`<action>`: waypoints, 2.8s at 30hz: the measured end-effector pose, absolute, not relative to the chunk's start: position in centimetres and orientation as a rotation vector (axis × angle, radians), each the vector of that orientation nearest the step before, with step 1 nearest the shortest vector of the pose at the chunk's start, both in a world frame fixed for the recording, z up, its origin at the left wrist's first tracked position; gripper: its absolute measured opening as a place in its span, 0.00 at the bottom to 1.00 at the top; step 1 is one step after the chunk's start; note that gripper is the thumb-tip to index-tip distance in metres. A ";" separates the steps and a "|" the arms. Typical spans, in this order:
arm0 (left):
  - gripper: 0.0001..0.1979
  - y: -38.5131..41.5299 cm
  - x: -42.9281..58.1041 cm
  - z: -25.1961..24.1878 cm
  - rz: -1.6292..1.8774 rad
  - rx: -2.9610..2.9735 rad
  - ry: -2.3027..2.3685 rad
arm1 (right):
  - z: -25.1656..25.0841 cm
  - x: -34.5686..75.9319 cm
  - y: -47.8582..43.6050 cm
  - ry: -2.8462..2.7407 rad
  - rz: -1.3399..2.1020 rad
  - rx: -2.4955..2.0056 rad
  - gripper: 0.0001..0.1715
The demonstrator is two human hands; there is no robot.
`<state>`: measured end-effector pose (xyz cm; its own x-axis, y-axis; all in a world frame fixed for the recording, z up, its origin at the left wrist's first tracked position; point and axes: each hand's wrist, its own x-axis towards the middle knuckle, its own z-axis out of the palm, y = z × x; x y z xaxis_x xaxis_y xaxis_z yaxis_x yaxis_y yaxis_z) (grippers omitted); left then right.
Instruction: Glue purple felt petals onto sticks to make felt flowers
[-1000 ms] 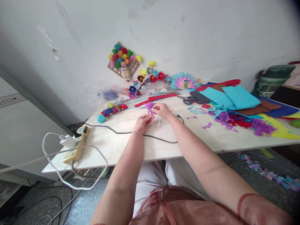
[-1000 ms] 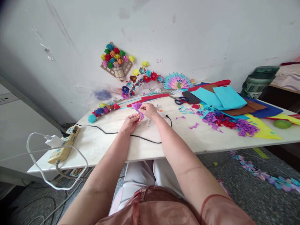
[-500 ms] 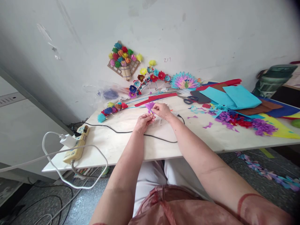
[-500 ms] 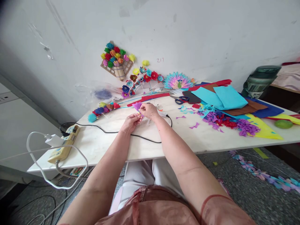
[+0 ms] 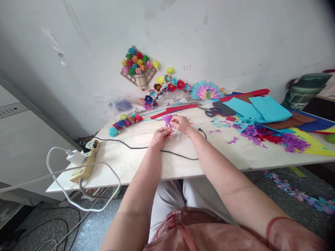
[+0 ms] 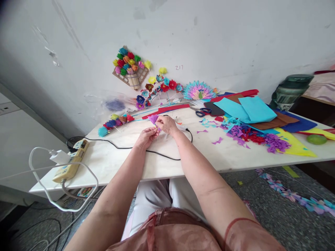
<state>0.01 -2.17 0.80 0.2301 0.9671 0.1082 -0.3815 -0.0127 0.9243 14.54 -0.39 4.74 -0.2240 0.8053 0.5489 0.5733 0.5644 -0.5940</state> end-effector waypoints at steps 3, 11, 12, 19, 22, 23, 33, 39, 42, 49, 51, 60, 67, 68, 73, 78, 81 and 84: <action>0.10 -2.2 0.1 0.8 1.226 1.079 0.726 | 4.5 14.5 -0.2 -1.905 0.307 -1.119 0.09; 0.11 -2.3 0.2 0.8 1.230 1.078 0.745 | 4.1 14.3 0.2 -1.855 0.239 -1.196 0.08; 0.10 -2.2 0.2 0.8 1.231 1.074 0.738 | 4.2 14.3 0.1 -1.852 0.241 -1.202 0.08; 0.07 -2.1 -0.2 0.7 1.227 0.941 0.650 | 4.8 14.7 -0.5 -1.927 0.354 -1.147 0.08; 0.05 -2.2 -0.2 1.0 1.228 0.882 0.635 | 4.9 14.9 -0.4 -1.898 0.334 -1.173 0.08; 0.05 -2.3 -0.2 1.1 1.228 0.868 0.635 | 4.9 14.9 -0.3 -1.884 0.321 -1.183 0.09; 0.05 -2.4 -0.2 1.3 1.252 0.820 0.626 | 4.7 15.1 0.3 -1.803 0.522 -1.216 0.12; 0.13 -2.0 -0.1 1.3 1.480 0.875 0.777 | 5.2 14.7 -0.4 -1.786 0.917 -0.986 0.12; 0.14 -1.7 -0.2 1.1 1.532 0.889 0.808 | 5.2 14.0 -0.9 -1.791 1.041 -0.952 0.11; 0.11 -1.6 -0.3 0.9 1.539 0.911 0.727 | 4.3 12.5 -1.0 -1.845 0.983 -0.890 0.07; 0.11 -1.6 -0.3 0.9 1.535 0.918 0.705 | 4.0 12.5 -0.9 -1.844 1.034 -0.867 0.06; 0.15 -1.6 -0.3 1.0 1.453 0.986 0.663 | 4.0 11.9 -1.1 -1.668 1.163 -0.932 0.04; 0.17 -1.5 -0.5 1.3 1.587 0.931 0.830 | 3.8 12.0 -0.9 -1.722 1.103 -0.992 0.07; 0.17 -1.5 -0.5 1.4 1.608 0.935 0.838 | 3.8 11.9 -0.8 -1.730 1.101 -0.994 0.07; 0.15 -1.8 -0.4 1.8 1.652 0.979 0.834 | 3.8 11.9 -0.9 -1.727 1.114 -1.039 0.07; 0.12 -1.8 -0.6 1.8 1.652 1.051 0.827 | 3.5 11.8 -0.9 -1.751 1.099 -1.014 0.08; 0.11 -1.7 -0.7 1.8 1.652 1.075 0.838 | 3.3 11.8 -0.8 -1.772 1.092 -0.991 0.08; 0.11 -1.7 -0.8 1.8 1.669 1.111 0.852 | 3.1 11.8 -0.6 -1.788 1.082 -0.976 0.07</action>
<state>-0.75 -1.70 1.84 -0.1626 0.9422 0.2930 -0.3158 -0.3310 0.8892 11.80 -0.62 3.12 -0.3722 0.8960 0.2424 0.2006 0.3326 -0.9215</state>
